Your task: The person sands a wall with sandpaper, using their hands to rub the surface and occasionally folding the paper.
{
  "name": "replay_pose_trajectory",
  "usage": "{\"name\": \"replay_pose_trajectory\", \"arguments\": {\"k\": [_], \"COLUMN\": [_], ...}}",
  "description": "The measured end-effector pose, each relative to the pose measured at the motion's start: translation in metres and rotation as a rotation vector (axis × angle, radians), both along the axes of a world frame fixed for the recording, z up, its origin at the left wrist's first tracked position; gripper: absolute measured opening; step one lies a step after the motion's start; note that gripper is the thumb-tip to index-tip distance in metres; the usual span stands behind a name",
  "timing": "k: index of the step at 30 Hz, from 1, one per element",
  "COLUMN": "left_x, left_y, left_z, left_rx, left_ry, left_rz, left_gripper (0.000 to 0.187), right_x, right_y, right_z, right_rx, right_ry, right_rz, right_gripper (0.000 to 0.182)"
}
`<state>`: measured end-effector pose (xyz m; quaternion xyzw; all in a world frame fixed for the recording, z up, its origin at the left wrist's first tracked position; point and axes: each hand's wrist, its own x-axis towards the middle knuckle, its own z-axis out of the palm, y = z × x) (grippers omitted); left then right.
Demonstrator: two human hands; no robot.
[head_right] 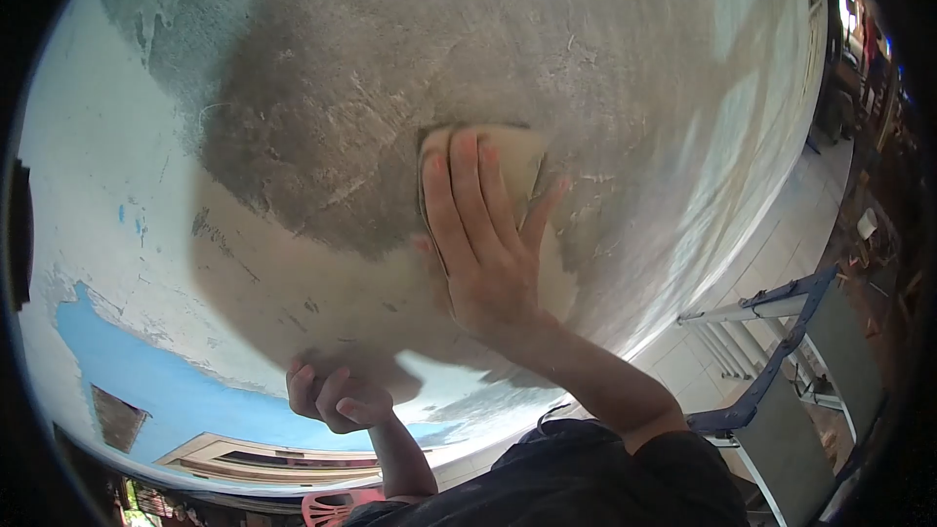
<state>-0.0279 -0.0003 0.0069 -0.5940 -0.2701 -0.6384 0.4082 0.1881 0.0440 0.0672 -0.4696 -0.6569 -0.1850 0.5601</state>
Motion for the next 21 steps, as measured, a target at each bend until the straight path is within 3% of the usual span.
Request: {"name": "replay_pose_trajectory", "arguments": {"k": [4, 9, 12, 17, 21], "left_x": [0.001, 0.003, 0.001, 0.003, 0.002], "left_y": [0.003, 0.002, 0.005, 0.002, 0.001], "left_z": [0.002, 0.003, -0.003, 0.001, 0.002], "left_rx": [0.015, -0.002, -0.016, -0.006, 0.0], "left_ry": [0.003, -0.001, -0.034, -0.028, -0.013], "left_rz": [-0.007, -0.04, -0.095, -0.018, 0.0], "left_gripper": [0.038, 0.038, 0.039, 0.04, 0.042], "right_x": [-0.016, -0.002, -0.001, -0.023, -0.019], "right_y": [-0.015, -0.005, 0.003, -0.016, -0.012], "right_z": [-0.048, -0.016, 0.01, -0.05, -0.046], "right_rx": [-0.046, 0.006, 0.076, 0.009, 0.028], "right_ry": [0.04, -0.064, 0.026, -0.003, -0.076], "right_rz": [0.082, -0.023, -0.015, 0.085, 0.052], "right_gripper": [0.054, 0.054, 0.055, 0.056, 0.055]}}
